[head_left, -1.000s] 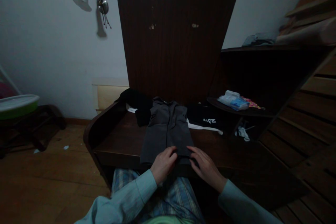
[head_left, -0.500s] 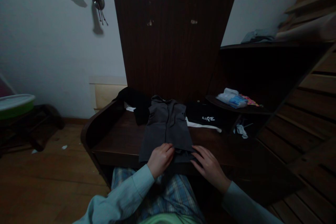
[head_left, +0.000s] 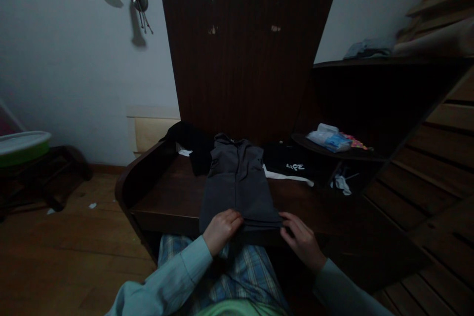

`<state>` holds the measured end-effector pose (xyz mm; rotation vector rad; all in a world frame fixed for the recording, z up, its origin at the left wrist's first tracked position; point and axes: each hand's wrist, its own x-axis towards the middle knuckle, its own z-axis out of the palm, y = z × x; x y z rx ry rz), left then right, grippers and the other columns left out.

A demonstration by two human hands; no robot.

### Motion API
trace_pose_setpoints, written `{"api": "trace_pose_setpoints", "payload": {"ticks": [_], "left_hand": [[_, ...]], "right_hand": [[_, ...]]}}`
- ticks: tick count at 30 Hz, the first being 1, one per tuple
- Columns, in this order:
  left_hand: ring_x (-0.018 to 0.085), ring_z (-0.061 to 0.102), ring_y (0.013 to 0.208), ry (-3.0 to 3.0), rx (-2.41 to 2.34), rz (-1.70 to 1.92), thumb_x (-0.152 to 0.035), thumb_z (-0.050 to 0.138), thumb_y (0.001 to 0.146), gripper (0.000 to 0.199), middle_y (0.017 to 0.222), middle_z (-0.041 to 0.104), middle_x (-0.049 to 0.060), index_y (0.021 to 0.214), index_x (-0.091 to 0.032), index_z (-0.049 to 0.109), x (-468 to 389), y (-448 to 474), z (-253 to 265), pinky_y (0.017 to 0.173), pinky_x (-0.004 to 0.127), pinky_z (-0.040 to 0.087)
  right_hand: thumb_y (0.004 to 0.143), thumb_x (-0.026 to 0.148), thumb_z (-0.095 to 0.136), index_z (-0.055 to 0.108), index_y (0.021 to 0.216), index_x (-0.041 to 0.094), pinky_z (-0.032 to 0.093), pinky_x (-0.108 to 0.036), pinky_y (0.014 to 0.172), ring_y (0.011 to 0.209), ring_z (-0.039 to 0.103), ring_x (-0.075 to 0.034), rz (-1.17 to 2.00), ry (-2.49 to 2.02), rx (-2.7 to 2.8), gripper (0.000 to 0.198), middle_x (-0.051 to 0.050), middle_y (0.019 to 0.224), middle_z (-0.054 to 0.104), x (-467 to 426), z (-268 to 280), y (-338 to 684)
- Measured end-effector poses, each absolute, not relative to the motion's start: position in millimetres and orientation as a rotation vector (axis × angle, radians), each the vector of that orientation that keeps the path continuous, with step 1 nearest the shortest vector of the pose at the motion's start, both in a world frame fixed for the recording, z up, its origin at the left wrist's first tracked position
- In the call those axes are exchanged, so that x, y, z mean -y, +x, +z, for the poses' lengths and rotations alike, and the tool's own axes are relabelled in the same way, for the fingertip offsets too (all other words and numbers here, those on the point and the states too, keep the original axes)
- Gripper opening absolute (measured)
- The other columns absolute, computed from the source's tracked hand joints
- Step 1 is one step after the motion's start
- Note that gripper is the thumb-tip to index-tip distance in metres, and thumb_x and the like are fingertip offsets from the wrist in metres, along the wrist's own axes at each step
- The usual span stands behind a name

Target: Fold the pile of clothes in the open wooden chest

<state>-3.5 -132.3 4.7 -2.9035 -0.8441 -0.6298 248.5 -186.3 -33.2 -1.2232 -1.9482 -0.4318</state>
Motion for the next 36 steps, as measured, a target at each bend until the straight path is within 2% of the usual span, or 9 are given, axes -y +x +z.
{"api": "trace_pose_setpoints", "payload": {"ticks": [4, 10, 15, 22, 26, 29, 32, 34, 36], "left_hand": [[0.016, 0.051, 0.096, -2.944, 0.740, -0.599, -0.015, 0.039, 0.084, 0.018, 0.100, 0.059, 0.006, 0.097, -0.017, 0.052, 134.2, -5.5, -3.7, 0.081, 0.028, 0.045], [0.014, 0.051, 0.100, -3.017, 0.735, -0.707, -0.013, 0.034, 0.086, 0.020, 0.103, 0.058, 0.006, 0.097, -0.016, 0.050, 130.8, -3.5, -12.6, 0.085, 0.026, 0.043], [0.012, 0.054, 0.096, -3.097, 0.818, -0.799, -0.012, 0.033, 0.085, 0.026, 0.103, 0.060, 0.005, 0.107, -0.017, 0.046, 130.3, -3.0, -13.8, 0.084, 0.025, 0.044], [0.014, 0.051, 0.104, -3.173, 0.769, -0.710, -0.015, 0.036, 0.084, 0.030, 0.108, 0.058, 0.006, 0.112, -0.020, 0.047, 132.3, -2.4, -5.2, 0.090, 0.028, 0.040], [0.024, 0.032, 0.122, -3.168, 0.877, -0.561, -0.035, 0.058, 0.071, 0.065, 0.130, 0.040, 0.011, 0.128, -0.021, 0.030, 139.3, -10.7, 7.3, 0.098, 0.041, 0.029], [0.028, 0.018, 0.128, -3.149, 0.998, -0.450, -0.041, 0.064, 0.062, 0.089, 0.139, 0.025, 0.014, 0.134, -0.019, 0.016, 142.3, -20.1, 9.4, 0.100, 0.047, 0.023], [0.025, 0.017, 0.128, -3.123, 1.082, -0.398, -0.029, 0.060, 0.066, 0.082, 0.139, 0.024, 0.013, 0.134, -0.016, 0.016, 141.5, -25.9, 4.4, 0.101, 0.046, 0.023], [0.024, 0.019, 0.128, -3.114, 1.093, -0.402, -0.020, 0.053, 0.068, 0.072, 0.139, 0.025, 0.012, 0.133, -0.015, 0.021, 140.4, -26.6, 0.7, 0.101, 0.044, 0.025], [0.022, 0.022, 0.127, -3.113, 1.086, -0.444, -0.014, 0.047, 0.069, 0.066, 0.138, 0.028, 0.011, 0.131, -0.015, 0.025, 139.7, -26.0, -1.6, 0.101, 0.042, 0.027]], "right_hand": [[0.076, 0.014, 0.043, 0.049, 0.074, 0.020, 0.050, -0.034, 0.074, 0.089, 0.058, -0.020, -0.411, -1.276, 1.947, 0.009, -0.009, 0.094, 0.060, 185.1, -35.4, 243.4], [0.077, 0.016, 0.045, 0.050, 0.097, 0.019, 0.047, -0.036, 0.079, 0.094, 0.054, -0.020, -0.438, -1.272, 2.058, 0.021, -0.009, 0.102, 0.057, 180.1, -26.2, 234.7], [0.074, 0.011, 0.042, 0.051, 0.083, 0.019, 0.047, -0.031, 0.066, 0.075, 0.055, -0.018, -0.447, -1.364, 2.057, 0.016, -0.005, 0.079, 0.056, 181.8, -25.3, 236.2], [0.067, 0.008, 0.044, 0.046, 0.074, 0.021, 0.043, -0.029, 0.062, 0.072, 0.051, -0.019, -0.415, -1.469, 2.055, 0.015, -0.004, 0.075, 0.052, 182.2, -17.3, 229.9], [0.071, 0.020, 0.050, 0.048, 0.068, 0.021, 0.041, -0.029, 0.061, 0.068, 0.051, -0.017, -0.276, -1.546, 2.158, 0.004, -0.002, 0.070, 0.053, 183.7, 4.0, 228.0], [0.075, 0.034, 0.052, 0.050, 0.062, 0.021, 0.040, -0.028, 0.060, 0.064, 0.051, -0.015, -0.066, -1.543, 2.225, 0.019, 0.000, 0.063, 0.054, 181.1, 26.6, 223.5], [0.080, 0.036, 0.047, 0.053, 0.066, 0.021, 0.042, -0.026, 0.063, 0.068, 0.053, -0.014, 0.122, -1.465, 2.231, 0.021, 0.000, 0.067, 0.056, 171.9, 42.3, 211.8], [0.076, 0.036, 0.053, 0.056, 0.078, 0.021, 0.044, -0.026, 0.070, 0.078, 0.054, -0.015, 0.157, -1.369, 2.287, 0.015, -0.002, 0.079, 0.058, 164.8, 43.9, 200.9], [0.069, 0.035, 0.061, 0.055, 0.091, 0.021, 0.044, -0.030, 0.075, 0.087, 0.053, -0.018, 0.110, -1.270, 2.392, 0.026, -0.003, 0.091, 0.058, 159.6, 38.1, 190.3]]}}
